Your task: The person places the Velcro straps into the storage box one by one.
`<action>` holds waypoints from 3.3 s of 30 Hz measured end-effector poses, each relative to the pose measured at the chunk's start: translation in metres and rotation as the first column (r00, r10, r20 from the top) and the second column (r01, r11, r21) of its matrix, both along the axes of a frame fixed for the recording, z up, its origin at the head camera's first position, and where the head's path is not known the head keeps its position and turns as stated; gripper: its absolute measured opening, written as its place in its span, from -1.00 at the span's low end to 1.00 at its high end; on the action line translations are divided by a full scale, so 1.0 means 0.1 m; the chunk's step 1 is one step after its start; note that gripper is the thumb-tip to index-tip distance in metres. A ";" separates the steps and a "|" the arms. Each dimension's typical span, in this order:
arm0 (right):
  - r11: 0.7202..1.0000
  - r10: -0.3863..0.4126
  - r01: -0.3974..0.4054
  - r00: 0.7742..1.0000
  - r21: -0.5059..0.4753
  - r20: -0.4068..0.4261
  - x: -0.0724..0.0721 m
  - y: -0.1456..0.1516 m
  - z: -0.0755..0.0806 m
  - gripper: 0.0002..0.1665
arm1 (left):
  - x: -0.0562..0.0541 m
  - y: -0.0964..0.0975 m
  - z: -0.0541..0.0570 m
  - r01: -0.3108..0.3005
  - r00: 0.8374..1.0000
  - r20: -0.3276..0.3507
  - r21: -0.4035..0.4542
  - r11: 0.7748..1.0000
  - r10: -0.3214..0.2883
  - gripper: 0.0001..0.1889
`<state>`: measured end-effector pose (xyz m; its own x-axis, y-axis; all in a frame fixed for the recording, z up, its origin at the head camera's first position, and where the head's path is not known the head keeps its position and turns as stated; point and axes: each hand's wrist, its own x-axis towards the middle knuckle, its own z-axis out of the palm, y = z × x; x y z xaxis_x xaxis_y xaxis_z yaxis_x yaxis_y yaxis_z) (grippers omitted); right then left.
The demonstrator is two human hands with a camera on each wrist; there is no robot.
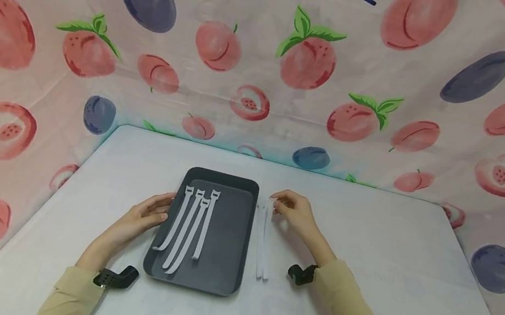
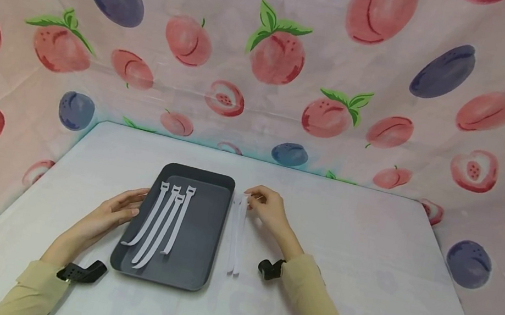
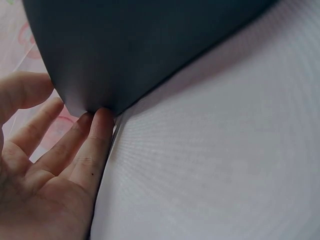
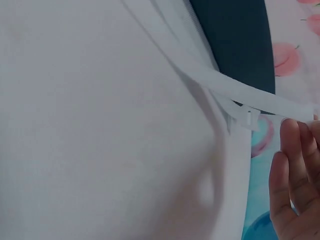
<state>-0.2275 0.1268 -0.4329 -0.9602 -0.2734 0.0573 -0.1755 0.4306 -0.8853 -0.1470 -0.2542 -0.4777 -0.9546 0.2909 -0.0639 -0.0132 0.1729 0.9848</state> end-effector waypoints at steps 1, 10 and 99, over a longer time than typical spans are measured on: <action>1.000 0.000 0.000 1.000 -0.003 -0.004 0.01 0.01 0.01 -0.77 | 0.00 0.00 0.00 0.000 1.000 -0.001 0.001 1.000 0.000 -0.39; 0.998 -0.011 0.012 1.000 -0.059 0.012 0.06 0.06 0.06 -0.75 | 0.00 0.01 -0.02 0.002 1.000 -0.002 0.016 1.000 -0.002 -0.39; 0.923 0.000 -0.068 0.984 -0.378 -0.178 0.63 0.12 0.89 -0.74 | 0.00 0.00 0.00 -0.010 1.000 0.025 -0.002 1.000 0.010 -0.38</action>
<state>-0.1646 0.1389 -0.3442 -0.9169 -0.2301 0.3261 -0.3472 0.0571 -0.9360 -0.1475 -0.2543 -0.4773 -0.9555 0.2815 -0.0881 -0.0393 0.1746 0.9839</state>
